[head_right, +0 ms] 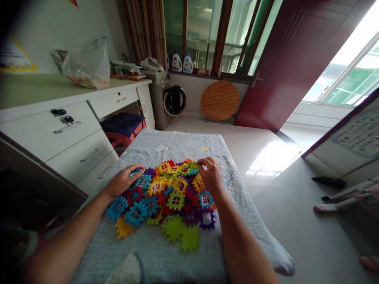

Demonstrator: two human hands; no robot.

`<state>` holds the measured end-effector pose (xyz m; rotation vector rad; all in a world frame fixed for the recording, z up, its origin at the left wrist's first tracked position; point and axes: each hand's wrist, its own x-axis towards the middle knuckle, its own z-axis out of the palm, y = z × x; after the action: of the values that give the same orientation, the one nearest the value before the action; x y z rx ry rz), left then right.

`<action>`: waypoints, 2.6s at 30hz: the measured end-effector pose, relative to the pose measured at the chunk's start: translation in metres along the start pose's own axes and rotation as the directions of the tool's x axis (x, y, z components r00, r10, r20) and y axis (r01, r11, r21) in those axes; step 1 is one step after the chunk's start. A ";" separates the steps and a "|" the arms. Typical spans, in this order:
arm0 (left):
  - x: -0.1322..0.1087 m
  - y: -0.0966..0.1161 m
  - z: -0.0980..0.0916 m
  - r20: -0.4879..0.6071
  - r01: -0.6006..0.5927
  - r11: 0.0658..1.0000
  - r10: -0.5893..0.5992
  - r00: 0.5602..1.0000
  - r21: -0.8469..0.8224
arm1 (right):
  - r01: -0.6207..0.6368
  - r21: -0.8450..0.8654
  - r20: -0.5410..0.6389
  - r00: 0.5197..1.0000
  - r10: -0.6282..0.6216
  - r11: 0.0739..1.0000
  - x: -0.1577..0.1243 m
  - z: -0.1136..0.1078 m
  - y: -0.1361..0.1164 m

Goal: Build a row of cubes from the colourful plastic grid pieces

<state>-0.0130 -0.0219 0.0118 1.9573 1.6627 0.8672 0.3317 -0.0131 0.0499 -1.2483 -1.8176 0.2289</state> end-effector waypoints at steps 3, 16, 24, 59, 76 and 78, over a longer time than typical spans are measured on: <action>-0.001 0.003 0.001 0.032 0.010 1.000 -0.009 0.999 -0.017 | -0.020 -0.089 -0.069 0.998 0.013 0.996 -0.001 -0.002 0.003; -0.002 0.010 0.000 0.025 -0.028 1.000 0.028 0.999 -0.014 | -0.015 -0.241 0.343 0.934 0.099 0.970 -0.005 0.002 0.008; -0.003 0.013 -0.002 0.038 -0.028 0.999 0.030 0.999 -0.033 | -0.041 -0.240 0.309 0.944 0.116 0.970 -0.005 0.006 0.011; -0.001 0.002 0.001 -0.117 0.010 0.985 -0.031 0.993 -0.174 | -0.162 -0.010 0.494 0.857 0.146 0.987 0.042 0.018 0.016; -0.001 0.004 0.001 -0.052 0.063 0.990 -0.071 0.996 -0.129 | 0.071 -0.315 0.374 0.926 0.055 0.946 0.023 -0.004 0.077; -0.001 0.004 0.001 -0.046 0.065 0.989 -0.072 0.996 -0.130 | 0.052 -0.241 0.466 0.882 0.068 0.969 0.022 -0.005 0.083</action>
<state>-0.0098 -0.0232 0.0136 1.7959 1.6492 0.9801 0.3881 0.0427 0.0171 -1.4656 -2.3167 0.3429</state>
